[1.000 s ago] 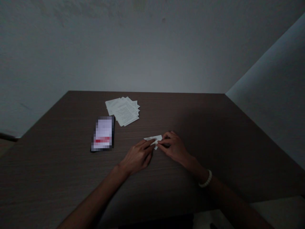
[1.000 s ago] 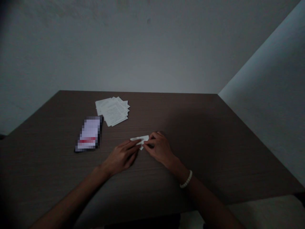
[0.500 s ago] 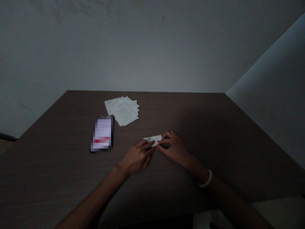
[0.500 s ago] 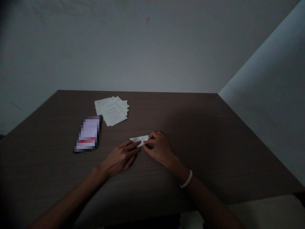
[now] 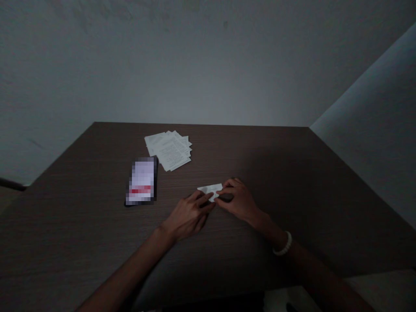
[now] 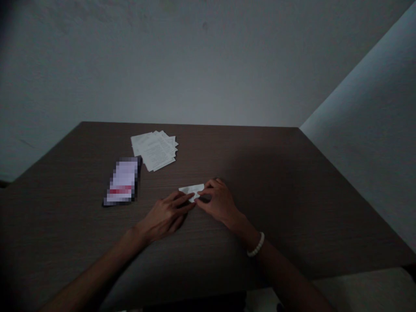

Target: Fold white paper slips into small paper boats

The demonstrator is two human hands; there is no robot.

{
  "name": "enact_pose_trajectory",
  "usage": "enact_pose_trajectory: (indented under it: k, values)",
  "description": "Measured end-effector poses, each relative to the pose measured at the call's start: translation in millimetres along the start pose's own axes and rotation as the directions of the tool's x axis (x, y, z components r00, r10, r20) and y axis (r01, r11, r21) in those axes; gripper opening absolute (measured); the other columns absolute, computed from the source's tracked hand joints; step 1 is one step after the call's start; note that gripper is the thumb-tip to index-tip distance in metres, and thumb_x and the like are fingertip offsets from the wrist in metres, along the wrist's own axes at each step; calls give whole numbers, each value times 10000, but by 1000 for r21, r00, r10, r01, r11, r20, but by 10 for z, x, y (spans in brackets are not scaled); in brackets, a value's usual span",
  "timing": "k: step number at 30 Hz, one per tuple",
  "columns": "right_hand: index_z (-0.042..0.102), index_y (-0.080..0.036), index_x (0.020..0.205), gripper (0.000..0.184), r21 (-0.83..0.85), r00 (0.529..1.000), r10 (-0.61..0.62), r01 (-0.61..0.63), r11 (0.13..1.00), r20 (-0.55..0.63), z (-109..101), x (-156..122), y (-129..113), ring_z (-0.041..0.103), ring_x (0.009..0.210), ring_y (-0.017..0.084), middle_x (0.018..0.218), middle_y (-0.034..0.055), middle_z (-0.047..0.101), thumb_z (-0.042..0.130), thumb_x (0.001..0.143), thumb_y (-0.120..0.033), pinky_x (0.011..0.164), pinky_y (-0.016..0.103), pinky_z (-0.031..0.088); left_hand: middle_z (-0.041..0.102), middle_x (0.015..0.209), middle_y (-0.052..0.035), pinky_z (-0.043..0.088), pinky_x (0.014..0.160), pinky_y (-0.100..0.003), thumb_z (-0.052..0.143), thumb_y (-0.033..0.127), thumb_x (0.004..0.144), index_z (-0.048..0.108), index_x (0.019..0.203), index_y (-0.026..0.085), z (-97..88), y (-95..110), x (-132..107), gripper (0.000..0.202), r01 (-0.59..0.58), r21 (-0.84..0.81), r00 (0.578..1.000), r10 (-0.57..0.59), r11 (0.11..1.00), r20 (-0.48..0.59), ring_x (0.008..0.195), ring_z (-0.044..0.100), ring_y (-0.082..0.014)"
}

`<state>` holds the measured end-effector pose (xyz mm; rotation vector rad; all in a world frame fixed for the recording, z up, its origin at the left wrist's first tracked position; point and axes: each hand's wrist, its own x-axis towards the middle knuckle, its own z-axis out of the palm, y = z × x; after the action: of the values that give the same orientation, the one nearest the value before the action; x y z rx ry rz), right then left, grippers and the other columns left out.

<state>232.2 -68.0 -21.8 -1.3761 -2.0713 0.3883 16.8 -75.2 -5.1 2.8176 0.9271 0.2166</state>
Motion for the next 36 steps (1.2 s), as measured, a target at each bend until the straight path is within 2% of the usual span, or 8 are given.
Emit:
enact_pose_trajectory:
  k: [5, 8, 16, 21, 29, 36]
  values:
    - [728, -218, 795, 38, 30, 999, -4, 6, 1000, -43, -7, 36, 36, 571, 807, 168, 839, 25, 644, 719, 771, -190, 769, 308, 460, 489, 1398, -70, 547, 845, -435, 464, 170, 879, 569, 1249, 205, -32, 30, 3, 386, 0, -2, 1000, 0, 1000, -8, 1138, 474, -275]
    - [722, -212, 771, 65, 40, 997, 11, -7, 999, -82, -6, 59, 83, 586, 784, 165, 824, 28, 653, 708, 767, -149, 742, 298, 470, 490, 1398, -66, 536, 880, -438, 472, 179, 881, 580, 1231, 205, -37, 36, 1, 368, 4, -11, 1000, -4, 1000, -8, 1151, 470, -273]
    - [709, -213, 805, 46, 45, 995, 26, -21, 999, -98, -4, 35, 101, 603, 787, 162, 849, 31, 639, 706, 772, -181, 727, 290, 485, 488, 1399, -64, 533, 893, -436, 465, 174, 884, 582, 1232, 203, -11, 38, -5, 368, 9, -9, 999, -10, 1000, -32, 1152, 467, -269]
    - [701, -210, 915, 239, 28, 999, -4, 5, 1000, -51, -8, 25, 15, 596, 858, 189, 905, 39, 632, 790, 701, -271, 802, 324, 485, 485, 1402, -64, 550, 847, -446, 465, 175, 881, 556, 1268, 215, -10, 39, -4, 400, 14, -19, 999, -15, 1000, -29, 1133, 474, -272]
    - [714, -216, 863, 81, 53, 994, 67, -62, 997, -87, -12, 54, 132, 617, 777, 159, 864, 35, 646, 683, 794, -187, 725, 287, 489, 492, 1395, -74, 546, 857, -453, 470, 175, 874, 594, 1220, 202, -29, 41, -5, 369, 15, -42, 999, -17, 999, -39, 1137, 475, -279]
    - [720, -195, 799, 87, 19, 991, 80, -78, 997, -106, -10, 81, 176, 602, 693, 135, 808, 27, 643, 641, 825, -170, 642, 253, 457, 485, 1405, -71, 537, 884, -451, 471, 179, 877, 591, 1224, 201, -30, 40, -3, 368, 20, -39, 1000, -20, 999, -20, 1157, 467, -282]
